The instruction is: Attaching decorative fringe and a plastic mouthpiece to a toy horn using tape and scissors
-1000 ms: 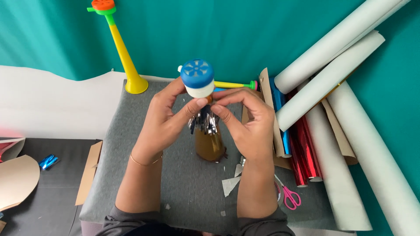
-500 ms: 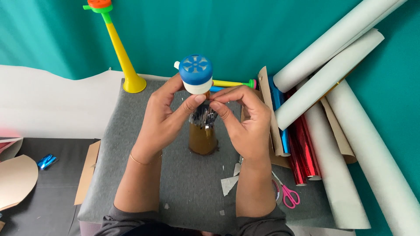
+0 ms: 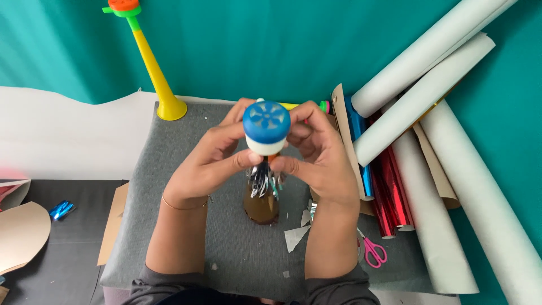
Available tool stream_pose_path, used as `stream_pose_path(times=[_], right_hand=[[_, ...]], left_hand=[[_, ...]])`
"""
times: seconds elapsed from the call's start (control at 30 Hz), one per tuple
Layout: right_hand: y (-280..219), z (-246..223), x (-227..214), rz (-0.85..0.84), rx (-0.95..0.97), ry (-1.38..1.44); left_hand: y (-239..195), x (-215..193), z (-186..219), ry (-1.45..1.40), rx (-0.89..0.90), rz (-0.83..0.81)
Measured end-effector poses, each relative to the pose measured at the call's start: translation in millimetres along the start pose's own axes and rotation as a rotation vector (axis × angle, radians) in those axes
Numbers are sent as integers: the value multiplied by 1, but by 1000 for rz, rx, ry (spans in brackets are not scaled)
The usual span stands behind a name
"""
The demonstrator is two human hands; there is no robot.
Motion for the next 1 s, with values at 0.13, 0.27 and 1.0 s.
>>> stream_pose_path(times=[0.13, 0.27, 1.0], right_hand=[[-1, -2, 0, 33, 16, -10], [4, -7, -3, 126, -33, -101], [-6, 22, -34, 263, 31, -65]], left_hand=[[0, 3, -2, -30, -21, -33], [3, 6, 0, 57, -74, 7], [4, 7, 5, 290, -216, -32]])
Point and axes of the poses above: each hand's wrist, its own y-axis towards the middle knuckle, its own x-axis out of the palm, z = x × y, the point moved 9 cm from there along y, towards the middle knuckle, and after that the axes turned 3 degrees about -x, right-handed, at the moved point
